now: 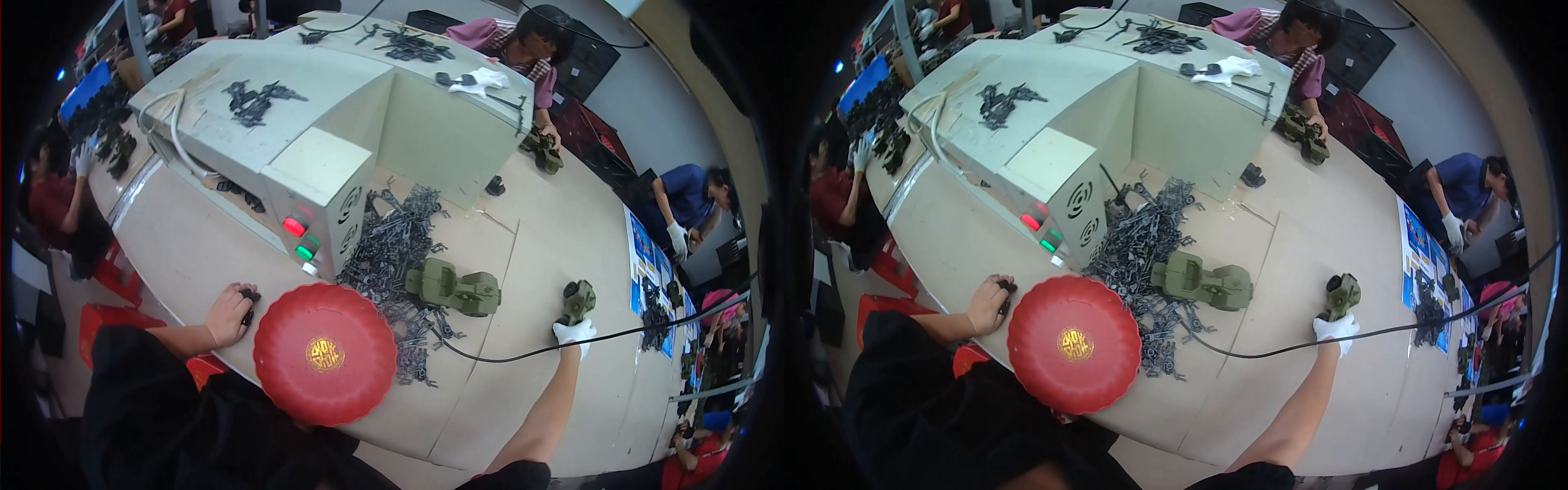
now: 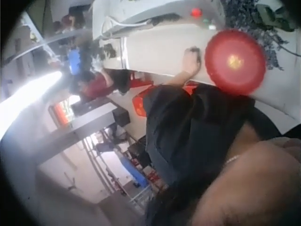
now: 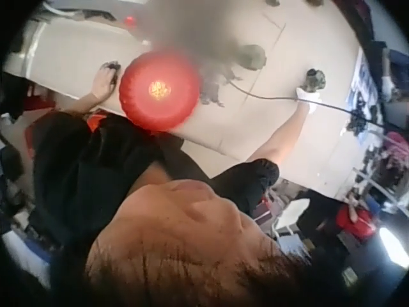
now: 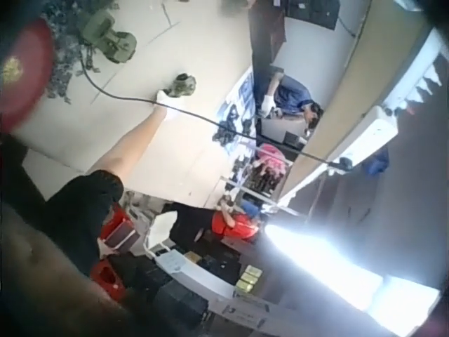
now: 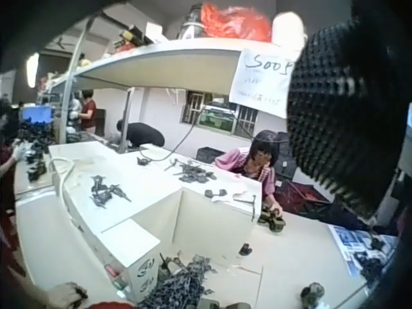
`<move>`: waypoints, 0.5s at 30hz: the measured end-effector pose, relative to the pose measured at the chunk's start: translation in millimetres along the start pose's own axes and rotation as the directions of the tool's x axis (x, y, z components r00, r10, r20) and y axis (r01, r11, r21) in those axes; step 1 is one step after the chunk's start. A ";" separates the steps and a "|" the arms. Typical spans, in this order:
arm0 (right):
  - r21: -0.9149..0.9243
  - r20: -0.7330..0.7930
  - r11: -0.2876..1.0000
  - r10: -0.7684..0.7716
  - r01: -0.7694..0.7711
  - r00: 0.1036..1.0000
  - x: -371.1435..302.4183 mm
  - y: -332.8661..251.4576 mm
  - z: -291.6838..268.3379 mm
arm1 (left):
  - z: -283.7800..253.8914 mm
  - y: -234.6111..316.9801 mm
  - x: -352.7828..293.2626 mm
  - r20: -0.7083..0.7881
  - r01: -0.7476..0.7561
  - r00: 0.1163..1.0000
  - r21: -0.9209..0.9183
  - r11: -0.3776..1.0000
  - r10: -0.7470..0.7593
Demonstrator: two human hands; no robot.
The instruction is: The person assembles small plastic toy tanks by hand at a factory workstation, joining plastic parts such as the tank chassis and tank turret together.
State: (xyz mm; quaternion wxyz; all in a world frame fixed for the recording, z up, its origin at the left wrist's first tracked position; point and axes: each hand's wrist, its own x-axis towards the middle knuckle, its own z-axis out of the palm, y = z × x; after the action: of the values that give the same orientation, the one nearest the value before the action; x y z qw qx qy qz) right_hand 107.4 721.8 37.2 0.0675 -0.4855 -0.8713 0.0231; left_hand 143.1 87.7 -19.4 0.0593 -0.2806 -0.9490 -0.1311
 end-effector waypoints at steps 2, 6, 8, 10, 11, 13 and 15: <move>0.295 0.045 0.955 -0.034 0.020 0.998 -7.4 24.1 7.6 | 2.2 -6.0 -1.8 -0.011 -0.053 0.999 0.009 0.999 0.053; 0.895 0.417 0.203 -0.070 -0.397 0.906 -17.7 88.2 31.4 | 1.5 -17.5 -5.3 -0.046 -0.087 0.995 -0.094 0.992 0.083; 0.877 0.443 -0.185 -0.049 -0.444 0.895 -72.7 88.9 0.0 | 5.9 -23.4 -4.8 -0.076 -0.070 0.996 -0.205 0.976 0.056; 0.932 0.264 -0.272 0.050 -0.241 0.963 -131.0 85.9 -16.9 | 10.3 -31.6 -1.9 -0.111 -0.088 0.992 -0.262 0.961 0.061; 0.927 0.221 -0.316 0.025 -0.202 0.975 -167.2 80.0 -29.4 | 12.1 -34.5 -3.0 -0.106 -0.081 0.993 -0.306 0.949 0.051; 0.934 0.158 -0.321 -0.032 -0.160 0.987 -235.0 62.7 -49.8 | 16.2 -37.6 -4.4 -0.113 -0.094 0.992 -0.359 0.929 0.057; 0.932 0.084 -0.329 -0.214 -0.152 0.973 -303.4 44.2 -63.3 | 17.0 -42.0 -7.0 -0.152 -0.058 0.988 -0.513 0.857 -0.025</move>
State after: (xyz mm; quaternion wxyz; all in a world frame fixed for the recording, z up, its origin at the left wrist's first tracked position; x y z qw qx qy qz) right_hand 311.1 485.9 66.3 0.3367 -0.1947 -0.4968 0.7758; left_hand 125.2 54.9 -46.1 0.0558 -0.2835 -0.8694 -0.4008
